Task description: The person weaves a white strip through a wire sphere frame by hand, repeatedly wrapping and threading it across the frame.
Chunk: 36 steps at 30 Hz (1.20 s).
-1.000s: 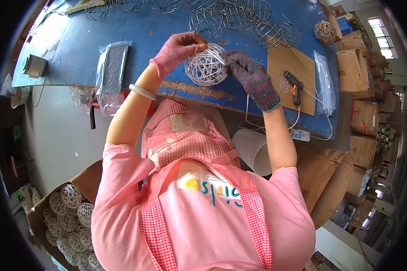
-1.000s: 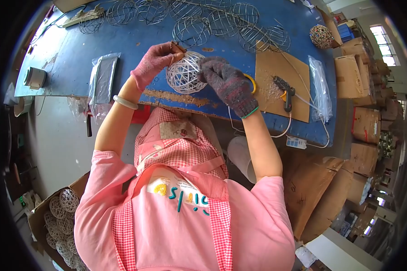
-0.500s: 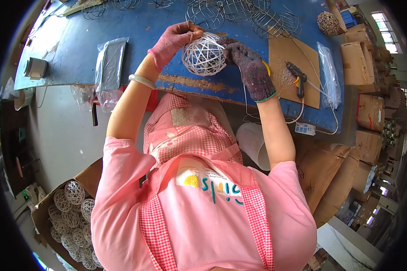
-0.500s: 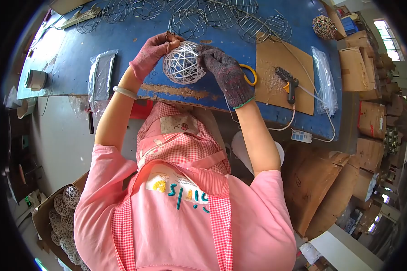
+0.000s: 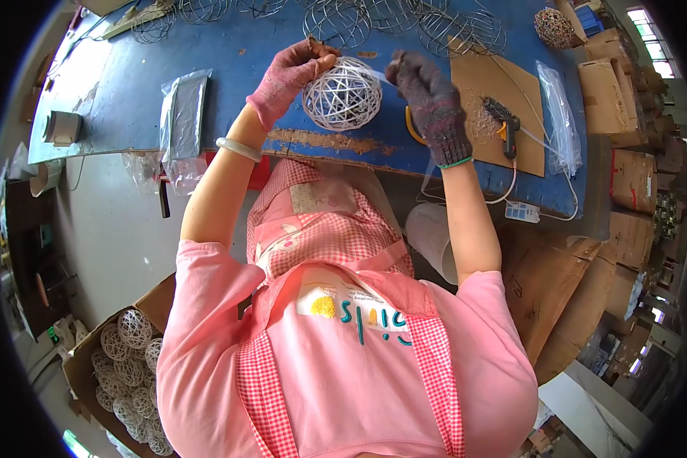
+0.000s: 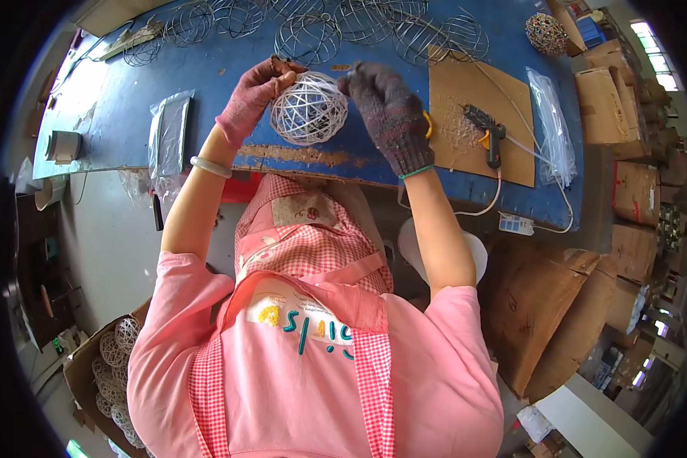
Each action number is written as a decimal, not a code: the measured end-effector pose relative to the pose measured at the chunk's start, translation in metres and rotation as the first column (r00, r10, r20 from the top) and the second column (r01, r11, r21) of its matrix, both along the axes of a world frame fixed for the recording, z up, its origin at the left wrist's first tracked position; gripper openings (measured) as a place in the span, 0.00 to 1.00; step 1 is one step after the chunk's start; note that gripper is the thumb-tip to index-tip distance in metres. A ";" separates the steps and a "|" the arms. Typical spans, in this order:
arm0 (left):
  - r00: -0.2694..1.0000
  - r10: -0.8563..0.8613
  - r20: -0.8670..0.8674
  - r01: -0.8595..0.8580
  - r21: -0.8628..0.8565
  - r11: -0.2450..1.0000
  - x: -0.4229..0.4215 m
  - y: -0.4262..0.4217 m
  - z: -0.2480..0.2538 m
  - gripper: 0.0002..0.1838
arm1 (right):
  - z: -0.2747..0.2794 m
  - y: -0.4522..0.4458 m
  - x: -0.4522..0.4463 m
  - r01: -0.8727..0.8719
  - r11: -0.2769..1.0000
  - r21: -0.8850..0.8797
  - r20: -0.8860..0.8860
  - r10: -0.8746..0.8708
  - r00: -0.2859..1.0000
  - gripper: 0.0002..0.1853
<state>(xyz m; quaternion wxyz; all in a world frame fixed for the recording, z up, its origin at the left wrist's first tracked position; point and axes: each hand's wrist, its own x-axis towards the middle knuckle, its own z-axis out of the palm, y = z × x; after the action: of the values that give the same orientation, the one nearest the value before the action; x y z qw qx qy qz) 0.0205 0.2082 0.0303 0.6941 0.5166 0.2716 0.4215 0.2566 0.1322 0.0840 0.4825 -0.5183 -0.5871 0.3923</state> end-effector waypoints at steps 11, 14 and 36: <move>0.984 0.167 -0.065 -0.153 0.173 0.973 0.024 -0.020 0.001 0.09 | 0.020 0.004 -0.019 -0.164 0.964 0.210 0.733 -0.044 0.679 0.18; 0.979 0.200 -0.032 -0.195 0.130 0.972 0.025 -0.022 -0.001 0.10 | 0.020 0.003 -0.020 -0.122 0.959 0.255 0.731 -0.108 0.673 0.17; 0.984 0.169 -0.048 -0.156 0.200 0.967 0.035 -0.034 -0.001 0.09 | 0.020 -0.008 -0.011 -0.078 0.994 0.071 0.659 0.012 0.752 0.14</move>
<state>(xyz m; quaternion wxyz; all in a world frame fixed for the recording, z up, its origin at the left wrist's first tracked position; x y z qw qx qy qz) 0.0557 0.1744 0.0292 0.5938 0.5718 0.2926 0.4846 0.2452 0.1244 0.1041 0.2596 -0.5856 -0.7492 0.1683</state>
